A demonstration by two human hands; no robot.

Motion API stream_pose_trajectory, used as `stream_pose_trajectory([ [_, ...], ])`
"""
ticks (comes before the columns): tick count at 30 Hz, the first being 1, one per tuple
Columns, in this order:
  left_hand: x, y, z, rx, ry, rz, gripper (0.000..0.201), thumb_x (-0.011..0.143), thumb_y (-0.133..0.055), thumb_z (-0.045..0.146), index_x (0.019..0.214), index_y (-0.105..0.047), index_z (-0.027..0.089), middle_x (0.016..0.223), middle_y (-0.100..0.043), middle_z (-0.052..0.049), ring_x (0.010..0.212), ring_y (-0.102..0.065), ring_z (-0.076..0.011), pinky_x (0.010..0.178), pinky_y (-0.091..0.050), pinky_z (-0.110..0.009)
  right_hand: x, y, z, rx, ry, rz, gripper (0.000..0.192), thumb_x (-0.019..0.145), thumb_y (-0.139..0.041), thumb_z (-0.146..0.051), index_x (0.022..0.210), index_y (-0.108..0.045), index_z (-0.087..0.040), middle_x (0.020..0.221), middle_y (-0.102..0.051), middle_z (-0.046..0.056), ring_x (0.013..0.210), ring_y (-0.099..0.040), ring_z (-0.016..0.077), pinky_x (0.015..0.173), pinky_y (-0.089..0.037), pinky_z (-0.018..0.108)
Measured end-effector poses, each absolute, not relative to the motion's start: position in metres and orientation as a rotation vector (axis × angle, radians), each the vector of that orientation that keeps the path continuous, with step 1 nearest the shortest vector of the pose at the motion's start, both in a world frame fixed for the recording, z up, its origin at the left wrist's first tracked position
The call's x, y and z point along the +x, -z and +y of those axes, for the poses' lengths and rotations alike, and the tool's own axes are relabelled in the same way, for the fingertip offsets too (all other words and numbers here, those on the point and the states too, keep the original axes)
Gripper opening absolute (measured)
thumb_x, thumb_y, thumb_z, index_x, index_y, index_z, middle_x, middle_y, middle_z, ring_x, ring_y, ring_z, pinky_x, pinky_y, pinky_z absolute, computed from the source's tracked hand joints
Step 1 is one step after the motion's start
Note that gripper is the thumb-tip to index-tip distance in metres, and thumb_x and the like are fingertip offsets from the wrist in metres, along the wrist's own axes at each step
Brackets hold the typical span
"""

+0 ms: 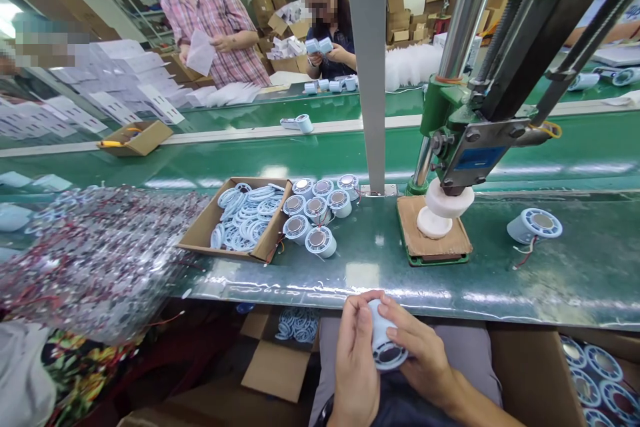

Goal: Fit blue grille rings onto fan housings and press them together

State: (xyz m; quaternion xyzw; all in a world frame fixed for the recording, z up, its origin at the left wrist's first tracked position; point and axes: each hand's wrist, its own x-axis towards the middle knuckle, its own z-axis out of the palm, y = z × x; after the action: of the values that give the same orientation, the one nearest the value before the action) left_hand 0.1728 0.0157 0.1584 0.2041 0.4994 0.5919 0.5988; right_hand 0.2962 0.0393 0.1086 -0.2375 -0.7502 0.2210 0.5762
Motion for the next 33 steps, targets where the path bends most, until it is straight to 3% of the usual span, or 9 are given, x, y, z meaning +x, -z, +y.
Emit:
stream_pose_trajectory([
  [4, 0.170, -0.163, 0.011, 0.399, -1.339, 0.974, 0.032, 0.082, -0.079, 0.046, 0.096, -0.063, 0.022, 0.119, -0.067, -0.008, 0.112, -0.063, -0.0264, 0.096, -0.051, -0.035, 0.299, -0.112, 0.043, -0.535, -0.550, -1.728, 0.065, 0.090, -0.060, 0.005, 0.145, -0.049, -0.027, 0.141, -0.065, 0.011, 0.135, -0.058, 0.0240, 0.110, -0.054, 0.042],
  [8, 0.175, -0.160, 0.008, 0.504, -1.427, 1.020, 0.040, 0.075, -0.086, 0.044, 0.096, -0.061, 0.022, 0.124, -0.066, -0.009, 0.110, -0.064, -0.0274, 0.096, -0.051, -0.035, 0.300, -0.119, 0.042, -0.558, -0.609, -1.714, 0.066, 0.089, -0.058, 0.006, 0.145, -0.050, -0.027, 0.142, -0.065, 0.010, 0.135, -0.059, 0.0223, 0.111, -0.054, 0.038],
  [16, 0.181, -0.151, 0.016, 0.434, -1.447, 1.192, 0.040, 0.075, -0.085, 0.047, 0.079, -0.055, 0.021, 0.098, -0.070, -0.004, 0.091, -0.066, -0.0207, 0.084, -0.053, -0.029, 0.294, -0.110, 0.037, -0.566, -0.440, -1.798, 0.057, 0.091, -0.052, 0.007, 0.140, -0.055, -0.021, 0.136, -0.069, 0.013, 0.136, -0.058, 0.0229, 0.112, -0.051, 0.040],
  [21, 0.174, -0.160, 0.017, 0.345, -1.389, 1.151, 0.047, 0.074, -0.082, 0.061, 0.089, -0.063, 0.021, 0.105, -0.071, -0.007, 0.103, -0.066, -0.0246, 0.089, -0.053, -0.033, 0.293, -0.106, 0.039, -0.572, -0.504, -1.752, 0.064, 0.087, -0.053, 0.010, 0.142, -0.052, -0.023, 0.140, -0.067, 0.012, 0.138, -0.055, 0.0217, 0.113, -0.050, 0.039],
  [27, 0.172, -0.156, 0.005, 0.479, -1.398, 1.019, 0.041, 0.076, -0.085, 0.046, 0.103, -0.067, 0.022, 0.125, -0.066, -0.008, 0.121, -0.060, -0.0283, 0.102, -0.048, -0.035, 0.298, -0.114, 0.042, -0.551, -0.618, -1.737, 0.059, 0.090, -0.057, 0.004, 0.141, -0.052, -0.025, 0.142, -0.065, 0.011, 0.136, -0.058, 0.0212, 0.112, -0.052, 0.039],
  [33, 0.182, -0.160, -0.005, 0.655, -1.524, 1.029, 0.044, 0.076, -0.084, 0.053, 0.100, -0.063, 0.023, 0.124, -0.066, -0.009, 0.105, -0.066, -0.0250, 0.088, -0.054, -0.032, 0.300, -0.116, 0.034, -0.504, -0.506, -1.701, 0.049, 0.098, -0.060, -0.007, 0.143, -0.051, -0.024, 0.141, -0.065, 0.012, 0.135, -0.059, 0.0232, 0.110, -0.055, 0.041],
])
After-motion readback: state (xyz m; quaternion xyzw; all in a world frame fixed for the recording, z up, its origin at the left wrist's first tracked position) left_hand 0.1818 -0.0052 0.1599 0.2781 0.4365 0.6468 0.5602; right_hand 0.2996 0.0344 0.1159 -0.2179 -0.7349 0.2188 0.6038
